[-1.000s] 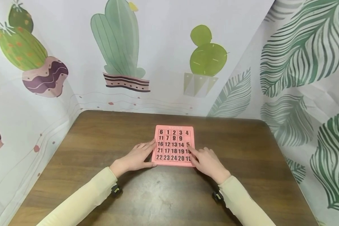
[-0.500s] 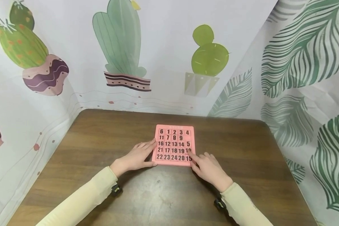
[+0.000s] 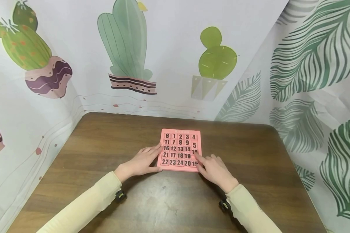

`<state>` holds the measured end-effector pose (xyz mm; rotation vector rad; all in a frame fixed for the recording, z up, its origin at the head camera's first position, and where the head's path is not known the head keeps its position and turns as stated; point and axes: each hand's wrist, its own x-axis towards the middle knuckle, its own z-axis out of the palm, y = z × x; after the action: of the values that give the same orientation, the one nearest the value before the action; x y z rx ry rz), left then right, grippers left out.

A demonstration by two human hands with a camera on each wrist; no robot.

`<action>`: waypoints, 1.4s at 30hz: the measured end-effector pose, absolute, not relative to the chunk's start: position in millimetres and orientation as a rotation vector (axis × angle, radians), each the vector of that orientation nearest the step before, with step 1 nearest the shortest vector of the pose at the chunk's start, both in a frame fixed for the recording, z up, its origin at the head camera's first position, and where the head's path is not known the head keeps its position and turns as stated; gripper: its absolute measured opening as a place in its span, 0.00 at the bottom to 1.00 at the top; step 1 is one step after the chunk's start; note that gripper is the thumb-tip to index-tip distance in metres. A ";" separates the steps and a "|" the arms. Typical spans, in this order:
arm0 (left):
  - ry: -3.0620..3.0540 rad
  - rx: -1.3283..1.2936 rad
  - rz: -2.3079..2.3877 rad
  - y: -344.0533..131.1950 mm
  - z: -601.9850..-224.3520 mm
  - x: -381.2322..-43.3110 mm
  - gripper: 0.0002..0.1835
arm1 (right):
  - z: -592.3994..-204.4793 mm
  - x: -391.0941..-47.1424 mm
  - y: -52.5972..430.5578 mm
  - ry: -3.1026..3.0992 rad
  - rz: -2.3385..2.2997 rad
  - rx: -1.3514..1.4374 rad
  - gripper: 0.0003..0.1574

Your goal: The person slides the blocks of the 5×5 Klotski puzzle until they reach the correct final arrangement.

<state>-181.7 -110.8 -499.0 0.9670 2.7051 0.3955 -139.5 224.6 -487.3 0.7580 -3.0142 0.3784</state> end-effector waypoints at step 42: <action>2.700 0.965 0.449 -112.4 -505.1 -182.0 0.51 | -484.0 -105.7 229.5 -2.970 0.338 0.805 0.30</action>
<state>-182.0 -112.4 -505.1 0.9650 2.7004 0.4493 -105.7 229.5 -484.0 0.8047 -2.9702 0.3378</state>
